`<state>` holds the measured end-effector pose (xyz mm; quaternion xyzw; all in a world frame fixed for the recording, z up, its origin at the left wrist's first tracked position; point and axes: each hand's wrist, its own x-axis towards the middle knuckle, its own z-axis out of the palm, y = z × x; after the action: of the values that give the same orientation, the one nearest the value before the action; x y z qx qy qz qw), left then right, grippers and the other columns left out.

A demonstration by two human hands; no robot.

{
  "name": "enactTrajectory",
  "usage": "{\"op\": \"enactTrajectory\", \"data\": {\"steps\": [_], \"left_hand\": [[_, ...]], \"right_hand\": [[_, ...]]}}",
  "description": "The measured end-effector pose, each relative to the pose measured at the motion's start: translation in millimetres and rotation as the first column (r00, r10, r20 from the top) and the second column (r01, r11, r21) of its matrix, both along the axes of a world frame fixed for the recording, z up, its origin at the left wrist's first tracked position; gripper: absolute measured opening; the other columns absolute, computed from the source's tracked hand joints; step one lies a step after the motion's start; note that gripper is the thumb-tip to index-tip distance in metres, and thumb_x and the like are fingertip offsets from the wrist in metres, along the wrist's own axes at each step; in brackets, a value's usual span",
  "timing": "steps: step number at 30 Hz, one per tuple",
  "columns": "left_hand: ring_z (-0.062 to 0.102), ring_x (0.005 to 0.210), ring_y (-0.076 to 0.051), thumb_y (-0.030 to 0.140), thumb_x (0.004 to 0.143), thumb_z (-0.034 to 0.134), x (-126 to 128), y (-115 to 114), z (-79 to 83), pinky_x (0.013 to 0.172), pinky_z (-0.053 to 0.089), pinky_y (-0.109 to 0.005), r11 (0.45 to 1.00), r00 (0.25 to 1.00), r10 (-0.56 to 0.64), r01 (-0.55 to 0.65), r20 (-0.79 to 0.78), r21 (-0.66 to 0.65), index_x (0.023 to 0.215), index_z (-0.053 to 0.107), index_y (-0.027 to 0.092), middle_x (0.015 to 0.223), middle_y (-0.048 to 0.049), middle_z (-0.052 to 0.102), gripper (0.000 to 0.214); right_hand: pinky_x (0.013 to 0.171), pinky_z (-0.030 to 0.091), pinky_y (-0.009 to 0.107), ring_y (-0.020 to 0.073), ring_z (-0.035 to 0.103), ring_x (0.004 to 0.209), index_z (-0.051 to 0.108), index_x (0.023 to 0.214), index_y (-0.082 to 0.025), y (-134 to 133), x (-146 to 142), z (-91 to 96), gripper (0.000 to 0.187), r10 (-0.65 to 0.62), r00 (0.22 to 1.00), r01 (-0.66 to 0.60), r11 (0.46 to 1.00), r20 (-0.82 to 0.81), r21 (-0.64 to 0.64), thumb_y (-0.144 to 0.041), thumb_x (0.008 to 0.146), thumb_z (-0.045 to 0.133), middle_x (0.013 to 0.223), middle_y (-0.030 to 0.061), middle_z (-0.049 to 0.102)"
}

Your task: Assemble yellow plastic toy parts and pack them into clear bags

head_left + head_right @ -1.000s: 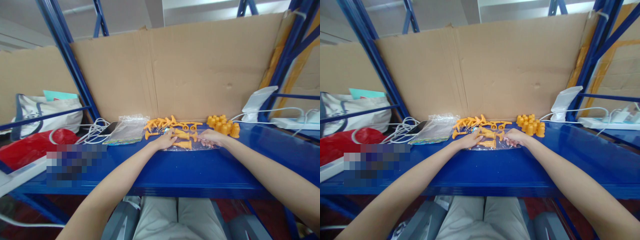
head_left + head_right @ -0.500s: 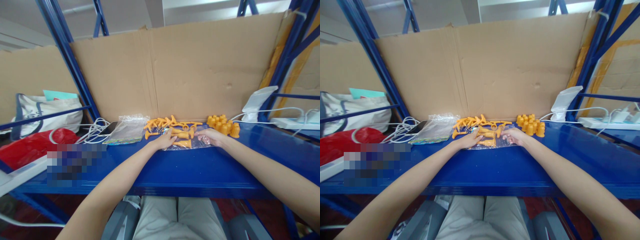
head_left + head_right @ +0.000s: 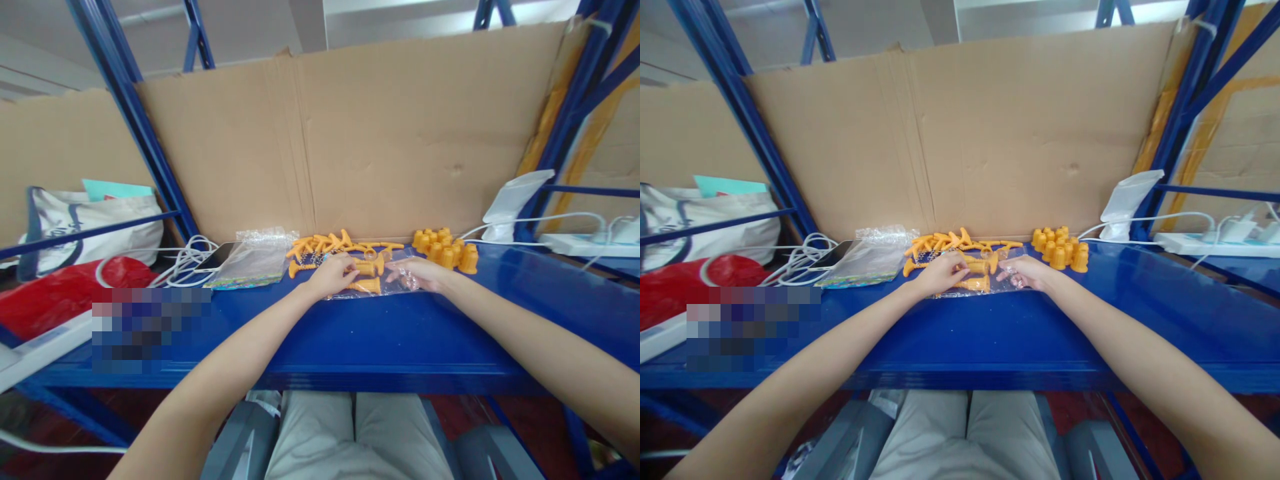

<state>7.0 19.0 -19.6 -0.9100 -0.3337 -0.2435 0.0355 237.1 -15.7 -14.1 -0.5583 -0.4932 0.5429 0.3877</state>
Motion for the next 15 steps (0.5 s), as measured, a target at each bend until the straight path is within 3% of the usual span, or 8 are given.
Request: {"op": "enactTrajectory", "data": {"steps": [3, 7, 15], "left_hand": [[0.063, 0.087, -0.020, 0.019, 0.088, 0.049, 3.3, -1.1, -2.9, 0.083, 0.051, -0.036, 0.995, 0.995, -0.085, 0.082, -0.052, -0.054, 0.086, 0.068, 0.016, 0.089, -0.0076, 0.069, 0.019], [0.064, 0.092, -0.019, 0.018, 0.089, 0.048, 3.8, 1.6, -5.5, 0.085, 0.051, -0.035, 0.988, 0.990, -0.136, 0.132, -0.044, -0.085, 0.092, 0.070, 0.019, 0.096, -0.0051, 0.072, 0.022], [0.065, 0.098, -0.021, 0.016, 0.090, 0.044, 2.5, 1.1, -5.5, 0.088, 0.050, -0.038, 0.985, 0.988, -0.146, 0.141, -0.047, -0.099, 0.097, 0.071, 0.020, 0.104, -0.0062, 0.072, 0.029]], "right_hand": [[0.031, 0.035, 0.016, 0.0061, 0.048, 0.035, 0.063, 0.095, -0.012, -0.7, -1.6, 0.8, 0.012, -0.019, 1.000, 0.019, 1.000, -0.004, -0.017, -0.016, 0.084, 0.064, 0.072, 0.0076, 0.073], [0.033, 0.040, 0.017, 0.0067, 0.050, 0.036, 0.063, 0.082, -0.013, -0.7, -1.3, -1.2, 0.010, -0.022, 1.000, 0.021, 0.999, 0.013, 0.033, -0.016, 0.078, 0.071, 0.073, 0.0090, 0.073], [0.038, 0.041, 0.015, 0.0066, 0.053, 0.043, 0.073, 0.075, -0.011, -2.2, 3.7, -5.6, 0.019, 0.267, 0.961, -0.274, 0.956, 0.074, 0.109, -0.026, 0.068, 0.081, 0.059, 0.0045, 0.066]]}}
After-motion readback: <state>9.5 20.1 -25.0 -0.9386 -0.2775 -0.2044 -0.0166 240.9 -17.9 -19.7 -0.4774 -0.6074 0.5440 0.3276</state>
